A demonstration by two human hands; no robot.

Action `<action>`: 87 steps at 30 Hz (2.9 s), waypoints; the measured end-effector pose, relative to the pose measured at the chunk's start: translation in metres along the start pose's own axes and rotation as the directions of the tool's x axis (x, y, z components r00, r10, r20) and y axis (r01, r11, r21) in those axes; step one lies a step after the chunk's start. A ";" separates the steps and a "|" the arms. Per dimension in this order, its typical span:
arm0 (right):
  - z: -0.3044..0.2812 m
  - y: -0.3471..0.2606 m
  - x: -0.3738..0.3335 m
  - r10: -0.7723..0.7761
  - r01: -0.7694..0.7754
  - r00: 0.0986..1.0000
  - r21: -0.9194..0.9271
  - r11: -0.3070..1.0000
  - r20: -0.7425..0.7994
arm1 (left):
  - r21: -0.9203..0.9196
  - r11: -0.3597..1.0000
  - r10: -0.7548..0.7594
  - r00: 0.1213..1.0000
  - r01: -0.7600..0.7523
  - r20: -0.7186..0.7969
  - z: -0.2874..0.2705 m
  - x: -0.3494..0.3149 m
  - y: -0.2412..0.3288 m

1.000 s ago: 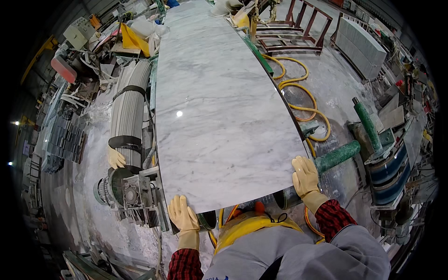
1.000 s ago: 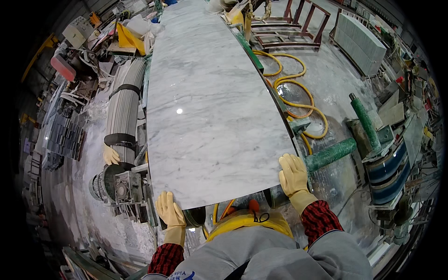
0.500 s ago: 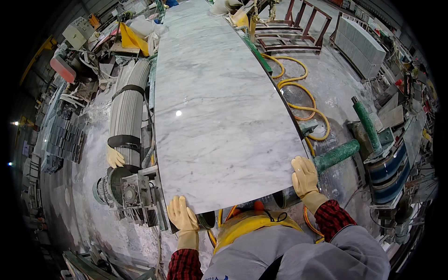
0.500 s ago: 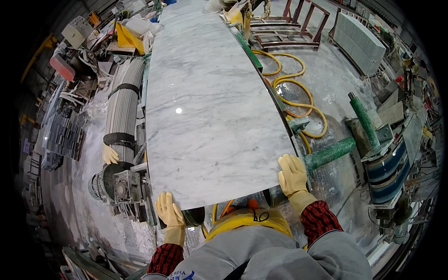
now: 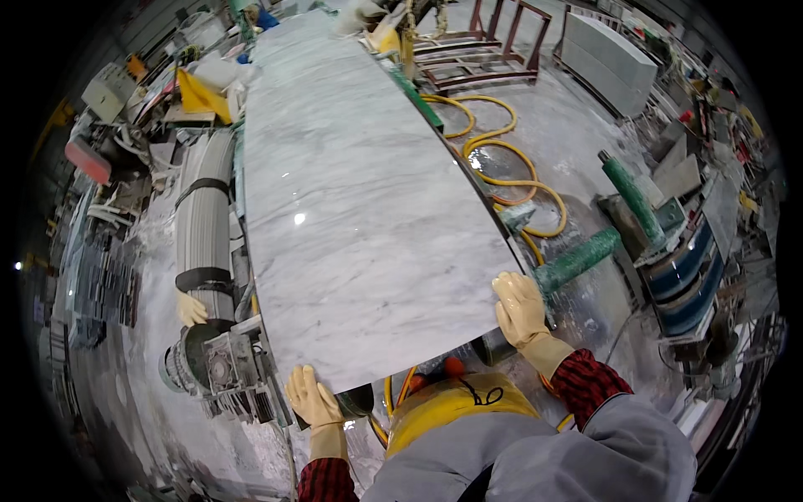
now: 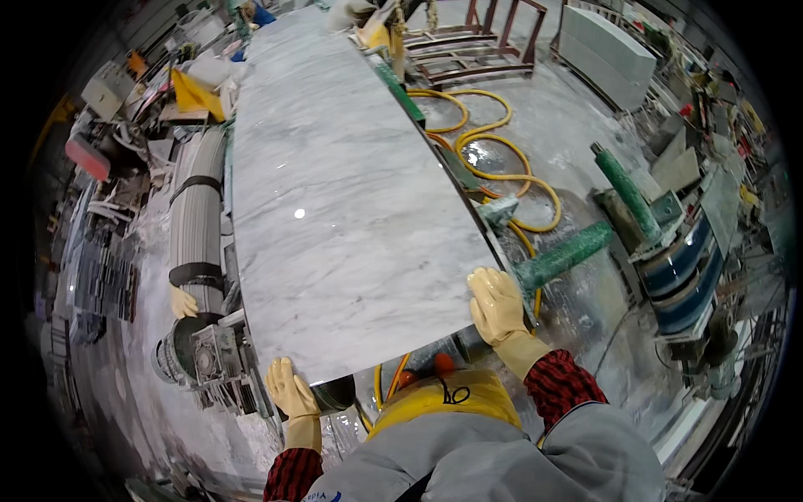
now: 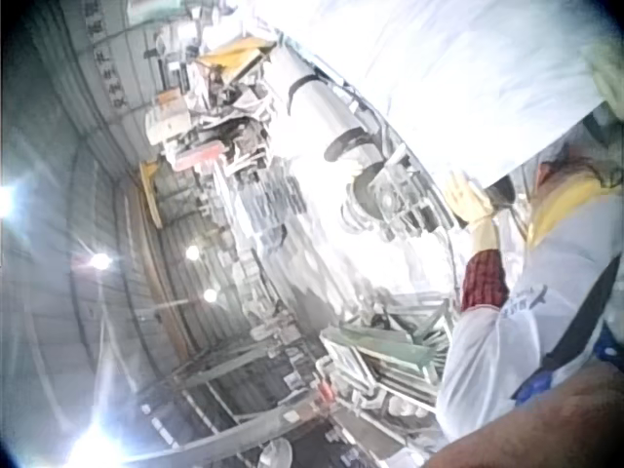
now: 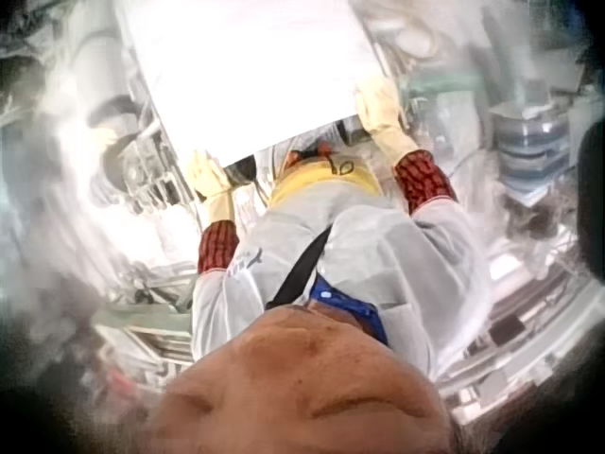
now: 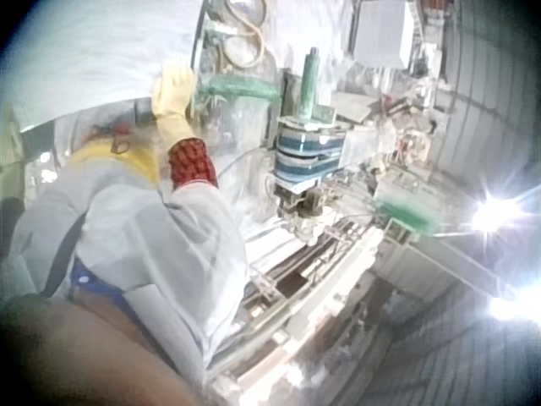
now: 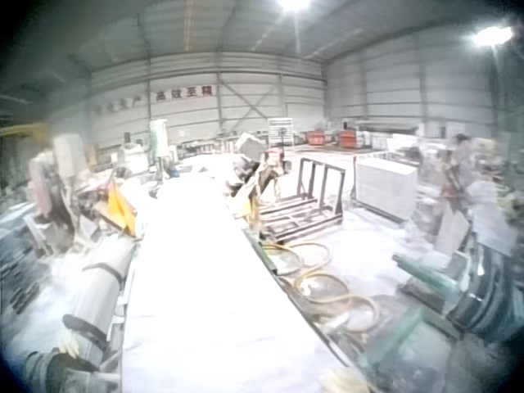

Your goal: The person guides a large marble slab through a conveyor-fed polishing machine, then manually rubs the surface with a green cylindrical tool. The person repeats this sequence on multiple slabs, handling each one at a time.

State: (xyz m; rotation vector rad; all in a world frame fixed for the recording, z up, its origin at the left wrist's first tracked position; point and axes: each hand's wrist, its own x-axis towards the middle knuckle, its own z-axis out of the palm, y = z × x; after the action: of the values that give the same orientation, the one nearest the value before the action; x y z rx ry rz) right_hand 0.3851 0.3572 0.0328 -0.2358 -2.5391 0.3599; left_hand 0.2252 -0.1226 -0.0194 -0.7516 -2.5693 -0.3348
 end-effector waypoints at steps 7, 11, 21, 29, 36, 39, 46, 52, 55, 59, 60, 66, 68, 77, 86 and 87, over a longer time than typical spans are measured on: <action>-0.021 -0.075 -0.015 0.125 -0.104 0.992 0.349 0.931 -0.037 | -0.048 0.993 -0.102 0.992 0.106 0.075 -0.002 -0.009 -0.004; -0.024 -0.116 -0.051 0.285 -0.531 0.822 0.480 0.698 0.494 | -0.165 0.984 -0.026 0.972 0.065 0.232 -0.022 0.020 0.002; 0.156 -0.158 -0.077 0.316 -0.836 0.545 0.531 0.139 0.776 | -0.233 0.946 0.304 0.865 -0.225 0.400 0.019 0.100 -0.033; 0.193 -0.170 -0.125 0.440 -0.611 0.421 0.606 -0.509 0.793 | -0.268 0.925 0.355 0.860 -0.269 0.365 0.002 0.082 -0.026; 0.046 -0.223 -0.125 0.420 -0.502 0.100 0.410 -0.762 0.902 | -0.255 0.916 0.400 0.733 -0.309 0.550 -0.045 0.015 -0.008; 0.040 -0.232 -0.126 0.471 -0.462 0.061 0.443 -0.768 0.880 | -0.341 0.856 0.517 0.654 -0.388 0.553 -0.045 0.065 0.019; 0.042 -0.214 -0.132 0.471 -0.680 -0.030 0.327 -0.656 0.882 | -0.399 0.877 0.449 0.751 -0.268 0.484 0.036 0.224 0.070; 0.078 -0.196 -0.164 0.438 -0.755 0.168 0.401 -0.519 0.883 | -0.325 0.890 0.454 0.564 -0.319 0.690 0.036 0.244 0.044; 0.094 -0.180 -0.198 0.222 -0.712 0.553 0.594 -0.375 0.803 | -0.198 0.979 0.176 0.672 -0.045 0.719 -0.065 0.236 0.095; 0.088 -0.163 -0.211 0.105 -0.588 0.807 0.808 0.045 0.581 | -0.169 0.976 0.014 0.740 0.136 0.672 -0.121 0.221 0.107; 0.074 -0.160 -0.203 0.125 -0.558 0.828 0.787 0.261 0.546 | -0.181 0.973 0.005 0.774 0.143 0.633 -0.127 0.218 0.108; -0.037 -0.119 -0.147 0.471 -0.719 0.615 0.695 0.005 0.633 | -0.346 0.924 0.011 0.890 0.165 0.455 -0.150 0.232 0.174; -0.091 -0.089 -0.128 0.526 -0.606 0.464 0.688 -0.398 0.713 | -0.359 0.933 0.113 0.913 0.039 0.393 -0.148 0.241 0.212; -0.237 0.135 -0.183 0.852 -0.412 0.470 0.911 -0.019 0.230 | -0.804 0.560 0.283 0.867 0.198 0.410 -0.039 0.252 0.465; -0.407 0.266 -0.259 0.978 -0.506 0.060 0.851 -0.144 0.201 | -0.700 0.177 0.440 0.580 0.692 0.685 0.025 0.147 0.715; -0.416 0.273 -0.265 0.984 -0.527 0.027 0.839 -0.135 0.176 | -0.659 0.255 0.390 0.548 0.708 0.740 0.032 0.138 0.729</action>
State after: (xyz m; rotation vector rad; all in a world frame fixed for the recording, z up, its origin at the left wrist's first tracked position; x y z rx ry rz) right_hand 0.8594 0.6376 0.1524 -1.4802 -0.9485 1.5635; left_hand 0.5167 0.5509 0.0945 -1.1480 -3.0614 -2.4773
